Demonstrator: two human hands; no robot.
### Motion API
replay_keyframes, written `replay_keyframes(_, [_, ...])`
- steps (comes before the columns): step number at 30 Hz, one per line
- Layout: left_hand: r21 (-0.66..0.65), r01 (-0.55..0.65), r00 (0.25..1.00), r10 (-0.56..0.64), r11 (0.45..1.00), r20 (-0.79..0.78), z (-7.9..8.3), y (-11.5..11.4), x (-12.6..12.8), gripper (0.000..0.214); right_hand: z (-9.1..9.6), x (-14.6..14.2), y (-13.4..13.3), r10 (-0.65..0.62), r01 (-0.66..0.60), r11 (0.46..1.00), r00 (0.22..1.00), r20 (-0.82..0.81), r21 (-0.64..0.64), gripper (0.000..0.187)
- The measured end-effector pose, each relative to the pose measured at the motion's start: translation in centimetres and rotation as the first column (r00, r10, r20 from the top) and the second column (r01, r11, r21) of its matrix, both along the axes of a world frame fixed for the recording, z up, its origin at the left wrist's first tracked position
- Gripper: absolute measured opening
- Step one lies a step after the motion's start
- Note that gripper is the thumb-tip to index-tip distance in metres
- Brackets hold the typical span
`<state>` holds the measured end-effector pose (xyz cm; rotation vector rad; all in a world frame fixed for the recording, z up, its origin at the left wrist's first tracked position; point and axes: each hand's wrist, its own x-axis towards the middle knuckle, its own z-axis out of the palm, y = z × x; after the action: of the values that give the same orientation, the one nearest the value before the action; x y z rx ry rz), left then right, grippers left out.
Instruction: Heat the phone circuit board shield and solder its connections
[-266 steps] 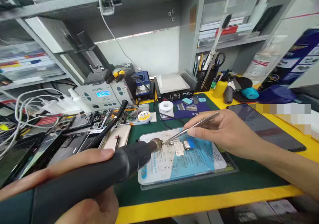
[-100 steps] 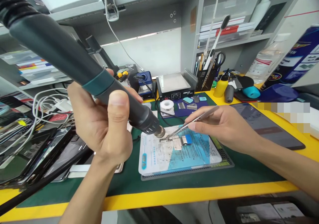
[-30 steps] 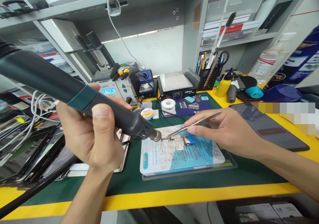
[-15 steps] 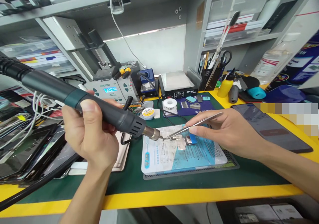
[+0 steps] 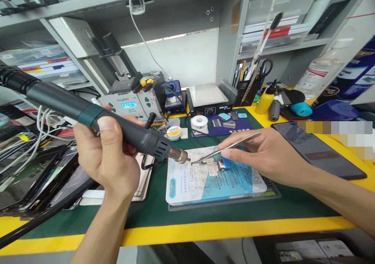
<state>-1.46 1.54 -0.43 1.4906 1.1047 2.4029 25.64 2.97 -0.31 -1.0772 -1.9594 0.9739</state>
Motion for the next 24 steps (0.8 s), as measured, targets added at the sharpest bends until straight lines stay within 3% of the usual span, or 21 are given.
replay_keyframes(24, [0.042,-0.035,0.999,0.037,0.999,-0.036,-0.19,0.02,0.57,0.039,0.09,0.02,-0.12,0.001,-0.001,1.0,1.0,0.001,0.011,0.022])
